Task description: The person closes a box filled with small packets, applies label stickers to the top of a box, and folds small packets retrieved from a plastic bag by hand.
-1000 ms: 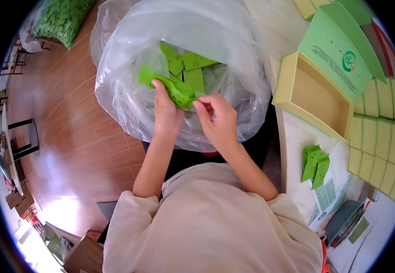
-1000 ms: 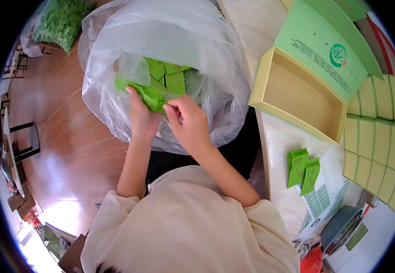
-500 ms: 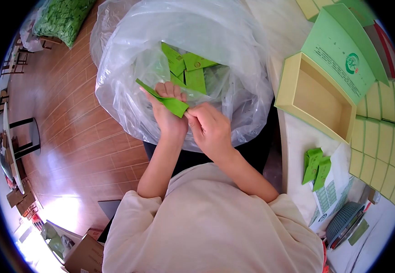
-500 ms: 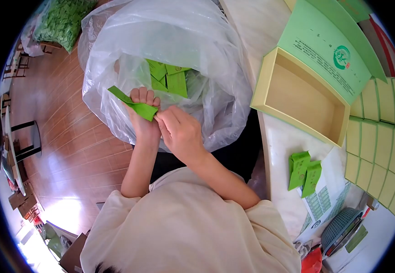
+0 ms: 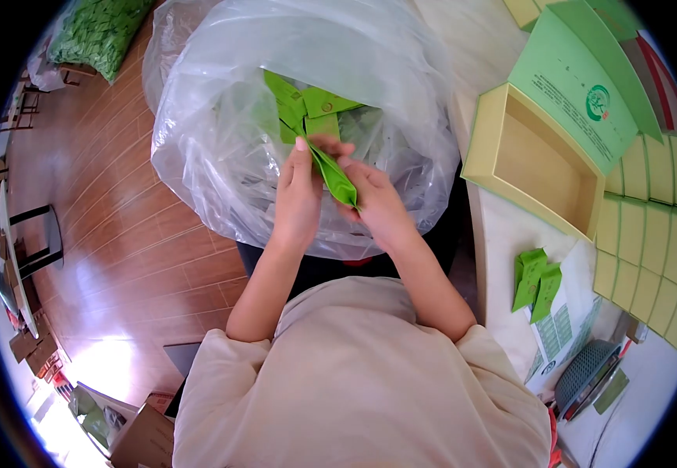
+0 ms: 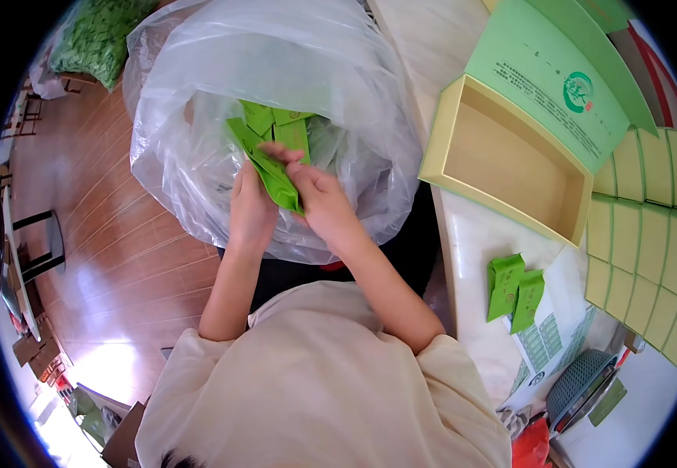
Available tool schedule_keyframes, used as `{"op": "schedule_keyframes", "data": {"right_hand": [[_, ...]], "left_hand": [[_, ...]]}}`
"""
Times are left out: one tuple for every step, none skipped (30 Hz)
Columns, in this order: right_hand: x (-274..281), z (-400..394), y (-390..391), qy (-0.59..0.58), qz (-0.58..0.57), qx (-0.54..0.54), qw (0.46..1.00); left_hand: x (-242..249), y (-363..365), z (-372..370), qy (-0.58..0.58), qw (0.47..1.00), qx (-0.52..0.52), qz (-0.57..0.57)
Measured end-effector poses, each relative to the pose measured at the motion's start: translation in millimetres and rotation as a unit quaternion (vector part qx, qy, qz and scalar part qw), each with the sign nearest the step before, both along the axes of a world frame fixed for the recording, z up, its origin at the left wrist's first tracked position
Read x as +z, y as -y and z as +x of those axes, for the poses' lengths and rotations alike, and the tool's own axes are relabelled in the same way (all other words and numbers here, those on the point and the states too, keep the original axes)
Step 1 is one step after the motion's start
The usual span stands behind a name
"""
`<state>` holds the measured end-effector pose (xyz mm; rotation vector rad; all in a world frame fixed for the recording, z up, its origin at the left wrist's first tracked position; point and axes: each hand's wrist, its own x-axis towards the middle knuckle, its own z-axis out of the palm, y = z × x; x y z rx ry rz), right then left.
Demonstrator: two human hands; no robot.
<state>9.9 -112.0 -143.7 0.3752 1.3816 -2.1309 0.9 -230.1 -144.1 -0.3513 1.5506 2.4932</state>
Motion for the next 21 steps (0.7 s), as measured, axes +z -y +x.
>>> {"op": "schedule_keyframes", "data": {"right_hand": [[1, 1, 2, 0.000, 0.001, -0.001, 1.000], [3, 3, 5, -0.028, 0.059, -0.018, 0.998], [5, 6, 8, -0.057, 0.117, -0.034, 0.991], [5, 11, 10, -0.056, 0.116, -0.033, 0.991], [3, 16, 12, -0.224, 0.210, -0.075, 0.949], [2, 21, 14, -0.384, 0.293, -0.115, 0.868], [7, 24, 12, -0.423, 0.310, -0.084, 0.847], [5, 26, 14, -0.422, 0.310, -0.084, 0.848], [0, 28, 17, -0.450, 0.332, -0.090, 0.824], [-1, 28, 19, -0.477, 0.354, -0.097, 0.799], [-1, 28, 19, -0.477, 0.356, -0.097, 0.798], [2, 27, 20, -0.510, 0.356, -0.107, 0.775], [4, 26, 21, -0.543, 0.355, -0.116, 0.752], [5, 25, 22, -0.543, 0.355, -0.115, 0.753], [6, 24, 23, -0.554, 0.369, -0.121, 0.737], [6, 23, 24, -0.565, 0.384, -0.126, 0.720], [5, 22, 24, -0.565, 0.383, -0.125, 0.720], [4, 21, 24, -0.573, 0.379, -0.118, 0.717], [2, 20, 24, -0.580, 0.375, -0.112, 0.715], [1, 21, 22, -0.581, 0.375, -0.111, 0.714], [0, 23, 20, -0.549, 0.362, -0.080, 0.749]], "left_hand": [[-1, 2, 0, 0.000, 1.000, -0.001, 0.001], [-1, 4, -2, 0.000, 0.998, 0.043, 0.044], [-1, 6, -3, -0.001, 0.992, 0.088, 0.086], [-1, 7, -5, 0.000, 0.992, 0.089, 0.085], [1, 8, -8, 0.008, 0.985, 0.138, 0.107], [2, 9, -11, 0.016, 0.974, 0.188, 0.128], [1, 9, -13, 0.016, 0.973, 0.189, 0.127], [1, 9, -14, 0.017, 0.970, 0.205, 0.130], [0, 8, -15, 0.019, 0.967, 0.219, 0.132], [0, 7, -15, 0.019, 0.967, 0.217, 0.133], [0, 6, -14, 0.017, 0.966, 0.216, 0.138], [0, 6, -12, 0.015, 0.966, 0.217, 0.143], [-2, 6, -10, 0.015, 0.966, 0.217, 0.143], [-5, 6, -6, -0.004, 0.971, 0.189, 0.144], [-6, 7, -3, -0.022, 0.976, 0.162, 0.146], [-6, 6, -1, -0.022, 0.975, 0.163, 0.146], [-5, 1, 1, -0.009, 0.977, 0.166, 0.137], [-5, -1, 2, 0.005, 0.977, 0.167, 0.129], [-5, 0, 2, 0.004, 0.977, 0.168, 0.129], [-5, 1, 2, 0.020, 0.976, 0.183, 0.120], [-5, 2, 2, 0.036, 0.973, 0.197, 0.111]]}}
